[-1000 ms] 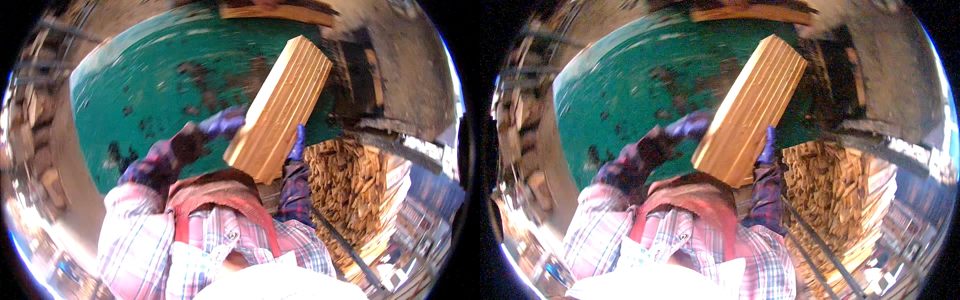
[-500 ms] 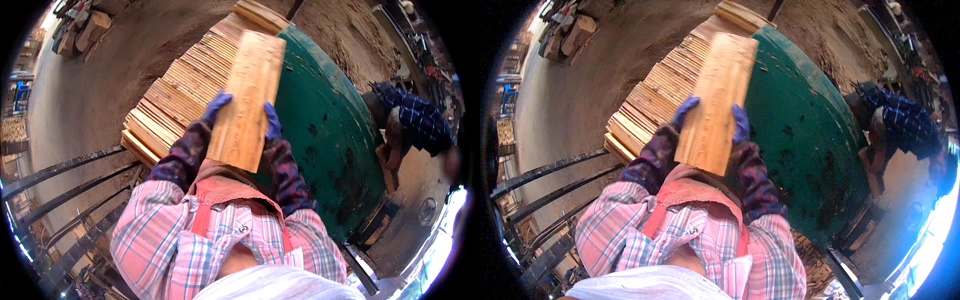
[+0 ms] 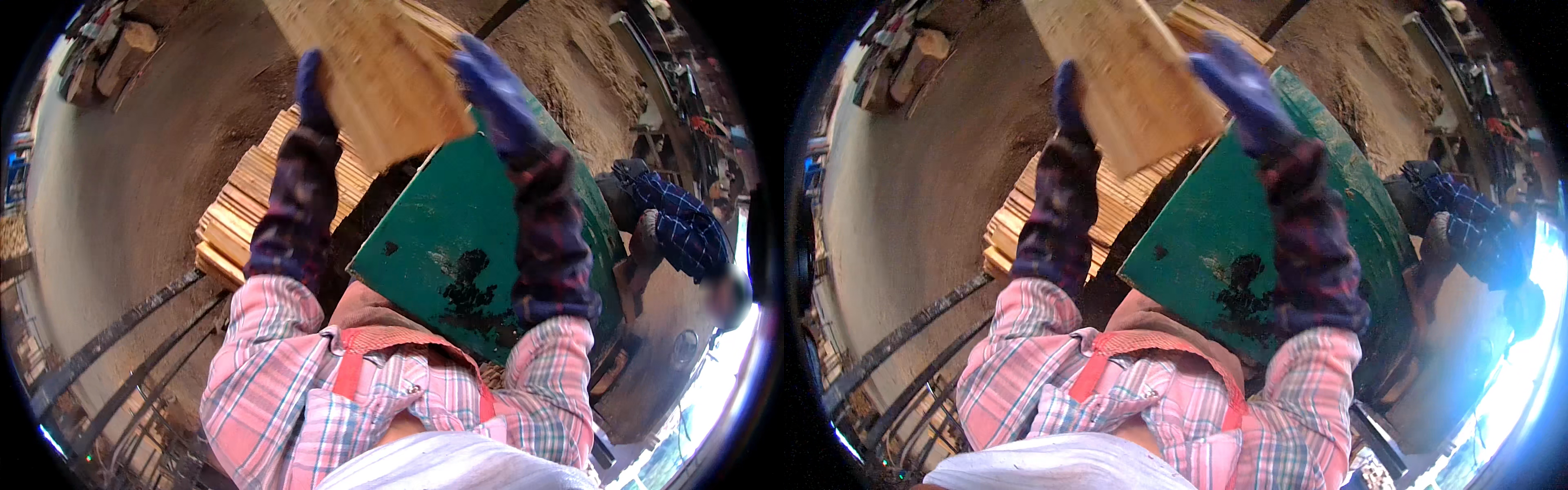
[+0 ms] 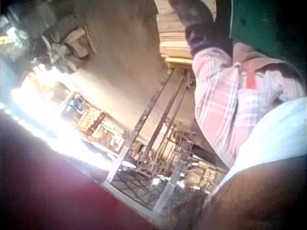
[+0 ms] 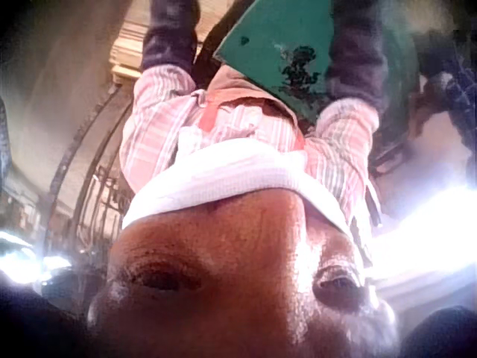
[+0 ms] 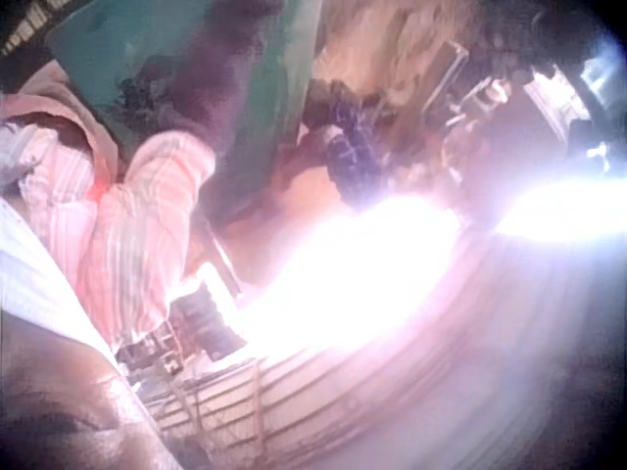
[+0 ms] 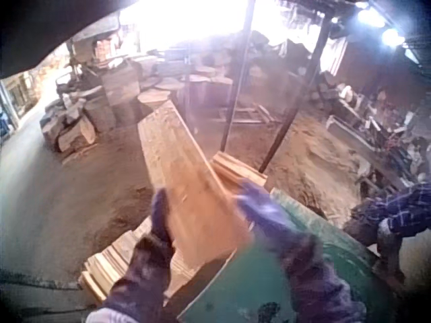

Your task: The person repeatedly picks up wooden planks from a pile and places them onto a green conveyor belt. The person wears blue gloves and a plaid shirt while performing this repetitive stacking task in a workshop environment.

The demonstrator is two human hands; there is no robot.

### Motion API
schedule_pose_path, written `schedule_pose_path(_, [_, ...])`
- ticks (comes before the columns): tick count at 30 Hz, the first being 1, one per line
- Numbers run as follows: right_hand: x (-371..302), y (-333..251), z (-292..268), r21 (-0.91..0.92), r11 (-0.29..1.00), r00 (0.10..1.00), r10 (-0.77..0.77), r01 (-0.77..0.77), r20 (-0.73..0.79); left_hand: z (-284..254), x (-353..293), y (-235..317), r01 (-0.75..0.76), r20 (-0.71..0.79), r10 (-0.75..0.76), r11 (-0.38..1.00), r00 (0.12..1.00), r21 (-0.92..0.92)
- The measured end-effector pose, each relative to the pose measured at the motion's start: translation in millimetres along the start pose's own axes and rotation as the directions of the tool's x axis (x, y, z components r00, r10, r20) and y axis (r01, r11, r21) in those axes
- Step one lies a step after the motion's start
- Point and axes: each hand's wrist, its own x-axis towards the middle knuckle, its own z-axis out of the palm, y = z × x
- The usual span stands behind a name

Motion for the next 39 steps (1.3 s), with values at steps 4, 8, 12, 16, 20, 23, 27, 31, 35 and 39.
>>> schedule_pose_path(4, [-105, 59, -89, -0.414, 0.907, 0.929, -0.084, -0.078, -0.359, 16, 87, -55, 0.391, -0.211, -0.329, 0.753, 0.920, 0.530])
schedule_pose_path(8, [-275, 106, -51, -0.119, 0.718, 0.597, 0.462, -0.686, -0.655, 33, 98, -48, 0.121, 0.101, -0.540, 0.361, 0.836, 0.925])
schedule_pose_path(12, [-363, 139, 4, -0.705, 0.142, 0.691, 0.402, -0.695, -0.600, 38, 97, -8, -0.075, 0.248, -0.437, 0.375, 0.864, 0.924])
schedule_pose_path(16, [-360, 159, 22, -0.626, 0.241, 0.670, 0.229, -0.742, -0.706, 41, 84, -20, 0.287, -0.057, -0.364, 0.619, 0.930, 0.731])
schedule_pose_path(20, [-358, 154, 23, -0.631, 0.356, 0.684, 0.034, -0.690, -0.729, 77, 22, -109, 0.196, 0.133, -0.493, 0.559, 0.860, 0.805])
schedule_pose_path(23, [-392, 149, 3, -0.610, 0.462, 0.680, -0.020, -0.644, -0.733, 128, -44, -202, 0.186, 0.186, -0.712, 0.410, 0.677, 0.893])
schedule_pose_path(27, [-509, 160, -39, -0.415, 0.404, 0.387, -0.153, -0.815, -0.909, 183, -152, -302, 0.121, 0.290, -0.862, 0.369, 0.416, 0.922])
schedule_pose_path(31, [-705, 179, -108, -0.175, 0.441, 0.006, -0.358, -0.880, -0.934, 222, -260, -389, -0.002, 0.289, -0.915, 0.301, 0.282, 0.954])
schedule_pose_path(35, [-886, 171, -225, 0.624, 0.223, -0.615, 0.115, -0.749, -0.780, 251, -363, -467, -0.720, 0.563, -0.799, 0.261, 0.213, 0.643])
schedule_pose_path(39, [-990, 148, -344, 0.639, 0.699, -0.727, 0.249, -0.322, -0.639, 264, -434, -525, -0.949, 0.460, -0.862, -0.072, 0.214, 0.307])
